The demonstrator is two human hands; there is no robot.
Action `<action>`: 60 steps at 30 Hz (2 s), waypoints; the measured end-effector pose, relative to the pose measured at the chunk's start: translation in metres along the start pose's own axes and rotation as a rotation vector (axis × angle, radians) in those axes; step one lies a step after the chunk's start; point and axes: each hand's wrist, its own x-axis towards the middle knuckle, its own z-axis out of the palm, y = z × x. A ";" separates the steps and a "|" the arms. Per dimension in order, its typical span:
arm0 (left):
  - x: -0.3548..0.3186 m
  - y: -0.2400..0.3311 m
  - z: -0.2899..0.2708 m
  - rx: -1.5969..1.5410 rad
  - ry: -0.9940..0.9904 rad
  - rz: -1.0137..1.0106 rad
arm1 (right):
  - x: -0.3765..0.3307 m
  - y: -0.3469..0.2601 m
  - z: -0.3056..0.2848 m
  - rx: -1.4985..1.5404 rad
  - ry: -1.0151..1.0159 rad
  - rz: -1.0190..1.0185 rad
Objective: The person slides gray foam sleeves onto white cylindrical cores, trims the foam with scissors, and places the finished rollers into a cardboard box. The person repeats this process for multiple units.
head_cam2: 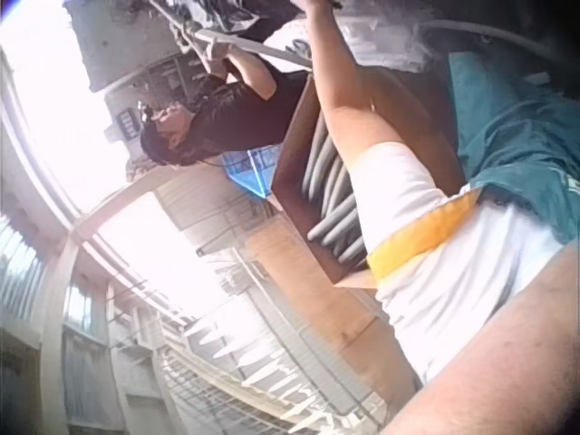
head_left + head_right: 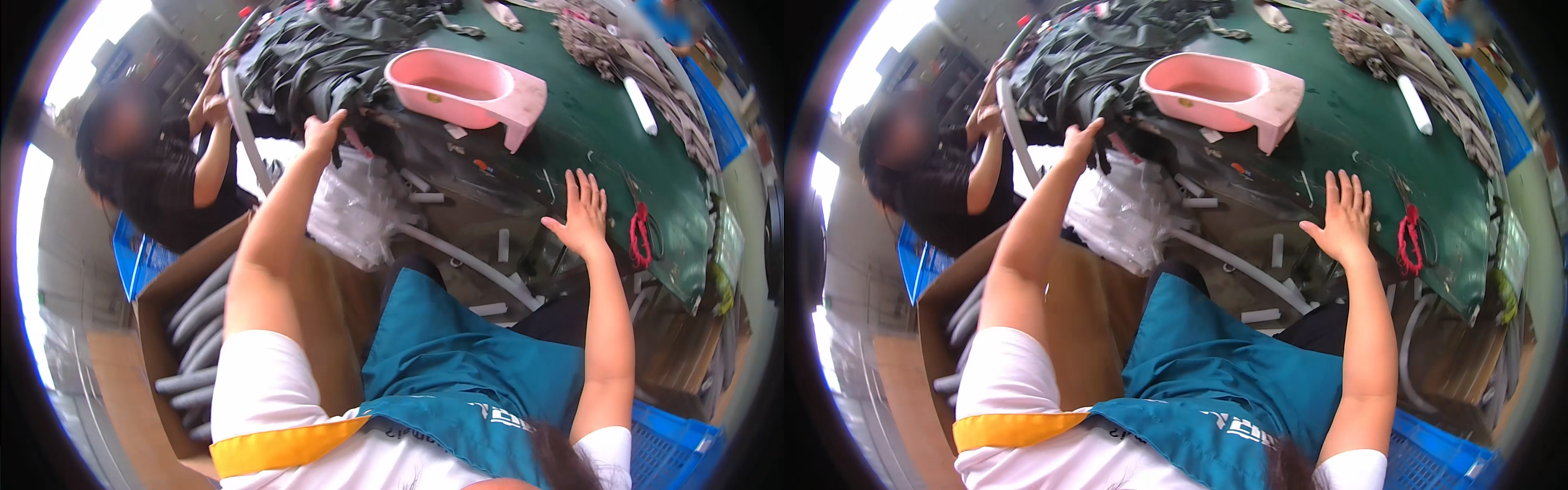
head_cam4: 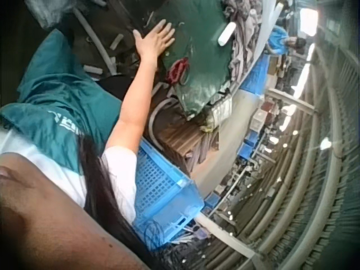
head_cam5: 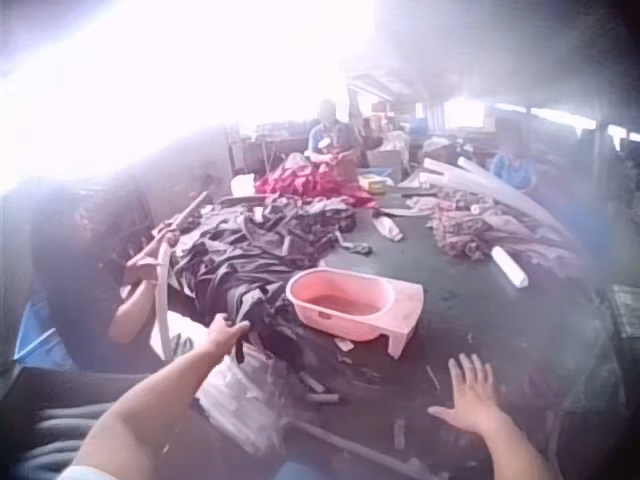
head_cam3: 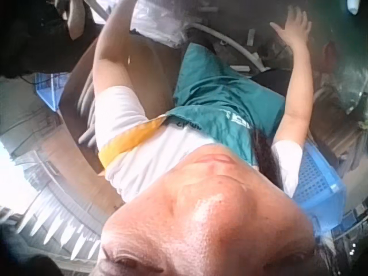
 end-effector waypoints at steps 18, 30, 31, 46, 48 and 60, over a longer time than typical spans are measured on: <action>-0.073 0.045 0.007 -1.361 -0.647 -0.372 | -0.004 -0.007 -0.010 0.006 0.030 0.005; -0.322 0.126 0.018 0.577 -1.341 0.428 | -0.046 -0.127 -0.037 1.557 -0.460 0.140; -0.326 0.130 0.005 0.654 -1.196 0.680 | -0.049 -0.122 -0.045 1.438 -0.428 0.077; -0.156 0.212 0.064 0.745 -0.011 1.285 | -0.095 -0.057 -0.080 1.962 -0.189 0.404; -0.099 0.219 0.084 0.982 0.078 1.157 | -0.112 -0.051 -0.066 2.021 -0.229 0.461; -0.036 0.201 0.240 1.522 -0.755 0.646 | -0.193 0.017 -0.023 2.134 0.001 0.840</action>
